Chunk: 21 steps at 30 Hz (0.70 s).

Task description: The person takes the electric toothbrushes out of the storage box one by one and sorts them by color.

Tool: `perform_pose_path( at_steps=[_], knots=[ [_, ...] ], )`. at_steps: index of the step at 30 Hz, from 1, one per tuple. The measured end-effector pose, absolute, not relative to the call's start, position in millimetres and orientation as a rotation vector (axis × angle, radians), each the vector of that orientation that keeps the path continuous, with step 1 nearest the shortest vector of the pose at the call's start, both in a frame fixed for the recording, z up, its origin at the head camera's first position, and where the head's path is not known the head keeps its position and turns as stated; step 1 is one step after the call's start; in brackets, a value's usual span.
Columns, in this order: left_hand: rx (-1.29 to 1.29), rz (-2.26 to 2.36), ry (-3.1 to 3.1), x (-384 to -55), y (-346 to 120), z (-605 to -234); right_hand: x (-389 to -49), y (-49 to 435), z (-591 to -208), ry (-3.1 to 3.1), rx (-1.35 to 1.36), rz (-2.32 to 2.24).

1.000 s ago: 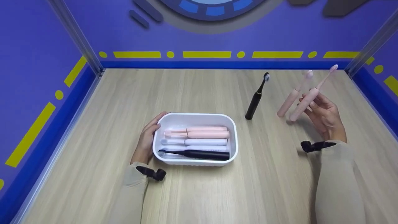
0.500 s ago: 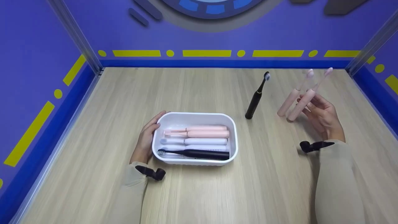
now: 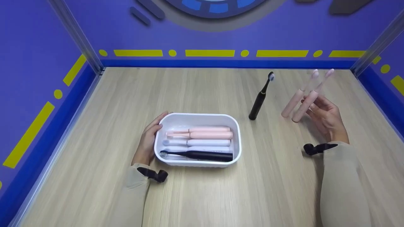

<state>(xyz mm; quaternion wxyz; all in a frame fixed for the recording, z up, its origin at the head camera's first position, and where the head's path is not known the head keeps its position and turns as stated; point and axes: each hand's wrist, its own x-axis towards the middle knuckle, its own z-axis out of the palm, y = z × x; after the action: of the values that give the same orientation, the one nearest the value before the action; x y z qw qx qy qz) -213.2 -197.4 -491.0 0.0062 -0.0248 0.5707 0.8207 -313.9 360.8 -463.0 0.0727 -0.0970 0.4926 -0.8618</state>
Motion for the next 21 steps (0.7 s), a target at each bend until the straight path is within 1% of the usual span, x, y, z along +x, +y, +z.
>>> perform_pose_path(
  at_steps=[13,18,21],
  knots=[
    [-0.081,2.55,1.807,-211.9,-197.4,-490.6,-311.9,361.3,-466.0,1.473,-0.342,-2.572],
    [-0.105,2.547,1.802,-211.6,-197.3,-489.4,-311.5,362.2,-468.9,1.524,-0.494,-2.507],
    [-0.12,2.53,1.814,-211.6,-197.5,-488.9,-310.8,362.0,-469.8,1.523,-0.497,-2.502]
  ],
)
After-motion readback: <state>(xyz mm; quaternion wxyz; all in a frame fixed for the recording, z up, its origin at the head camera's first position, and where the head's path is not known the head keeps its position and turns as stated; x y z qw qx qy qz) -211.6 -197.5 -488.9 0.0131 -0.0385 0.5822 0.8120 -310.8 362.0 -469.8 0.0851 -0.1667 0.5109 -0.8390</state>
